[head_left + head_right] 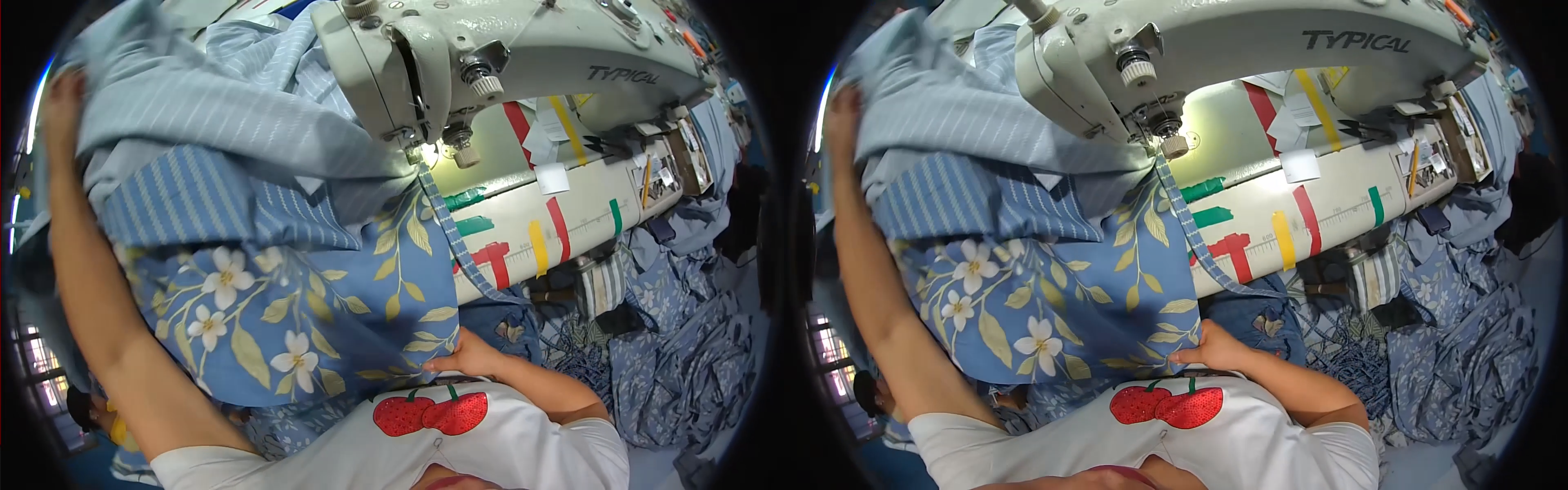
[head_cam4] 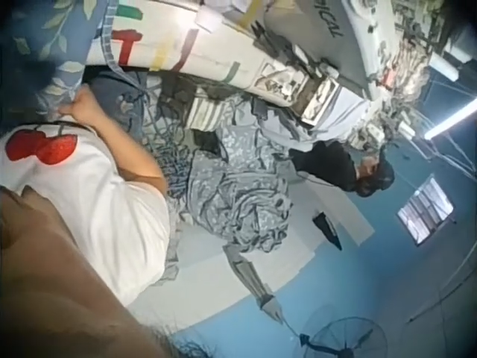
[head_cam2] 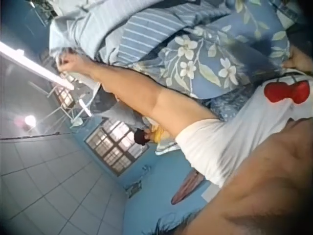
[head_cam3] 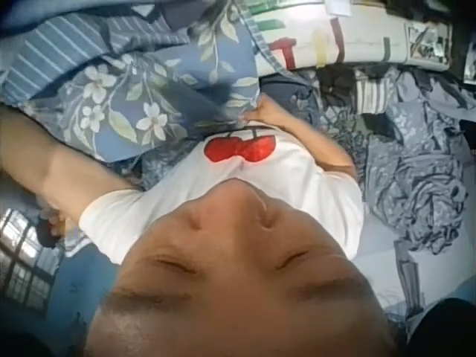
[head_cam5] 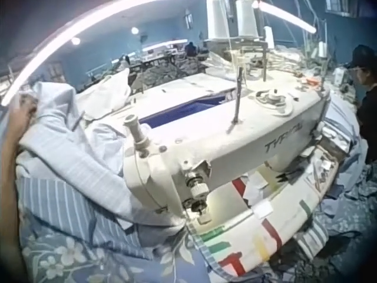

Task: Sewing fabric pieces together using an industrial sewing machine in a factory workshop.

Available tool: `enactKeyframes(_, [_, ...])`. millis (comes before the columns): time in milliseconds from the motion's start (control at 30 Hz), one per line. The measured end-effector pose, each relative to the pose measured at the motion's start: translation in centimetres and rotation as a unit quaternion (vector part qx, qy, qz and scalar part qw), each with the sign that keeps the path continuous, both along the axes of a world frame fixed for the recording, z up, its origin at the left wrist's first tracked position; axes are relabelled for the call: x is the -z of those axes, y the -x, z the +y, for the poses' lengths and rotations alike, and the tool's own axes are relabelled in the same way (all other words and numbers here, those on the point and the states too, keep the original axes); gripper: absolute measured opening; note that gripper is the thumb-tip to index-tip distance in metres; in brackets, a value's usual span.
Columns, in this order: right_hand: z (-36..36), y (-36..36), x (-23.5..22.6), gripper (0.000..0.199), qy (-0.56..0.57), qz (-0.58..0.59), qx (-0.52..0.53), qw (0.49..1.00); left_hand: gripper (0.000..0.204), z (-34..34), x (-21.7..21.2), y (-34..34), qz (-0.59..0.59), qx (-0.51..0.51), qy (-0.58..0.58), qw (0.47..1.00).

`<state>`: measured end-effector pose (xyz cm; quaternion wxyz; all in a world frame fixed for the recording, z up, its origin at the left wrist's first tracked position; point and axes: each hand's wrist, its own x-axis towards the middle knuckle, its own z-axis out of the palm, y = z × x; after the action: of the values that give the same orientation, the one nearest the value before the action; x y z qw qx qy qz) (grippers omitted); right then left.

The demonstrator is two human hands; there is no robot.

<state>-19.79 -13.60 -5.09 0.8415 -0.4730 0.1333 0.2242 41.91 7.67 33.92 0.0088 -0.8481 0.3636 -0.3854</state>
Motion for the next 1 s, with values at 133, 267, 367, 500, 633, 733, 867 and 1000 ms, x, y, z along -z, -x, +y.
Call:
enactKeyframes(133, [-1.5,-0.3,0.3,0.057,0.047,0.094,0.058,0.993,0.063,-6.1,18.3,13.6,0.421,0.074,-0.076,0.901])
enactKeyframes(267, [-1.6,0.8,1.0,0.059,0.019,0.095,0.069,0.993,0.087,2.1,18.6,23.7,0.469,-0.011,-0.052,0.881])
enactKeyframes(367, [-2.0,0.9,0.3,0.056,-0.004,0.119,0.08,0.99,0.086,6.0,22.9,26.9,0.535,-0.167,0.006,0.828])
enactKeyframes(500, [-1.8,1.7,-0.5,0.04,-0.018,0.085,0.084,0.993,0.057,15.7,25.6,22.9,0.362,-0.249,-0.099,0.893])
enactKeyframes(633, [-1.1,2.4,-0.7,0.041,0.006,0.067,0.065,0.996,0.034,21.6,19.6,18.4,0.146,-0.251,0.009,0.957])
enactKeyframes(733, [-0.7,2.6,-0.6,0.044,0.016,0.067,0.07,0.995,0.028,20.6,20.4,19.7,0.076,-0.292,-0.081,0.95])
enactKeyframes(867, [-0.2,3.2,-1.0,0.041,0.02,0.065,0.102,0.992,0.029,9.1,19.2,26.2,0.058,-0.242,-0.107,0.963])
enactKeyframes(1000, [-0.3,4.2,-1.3,0.034,0.044,0.082,0.118,0.989,0.043,-4.0,21.8,34.3,0.13,0.106,-0.061,0.984])
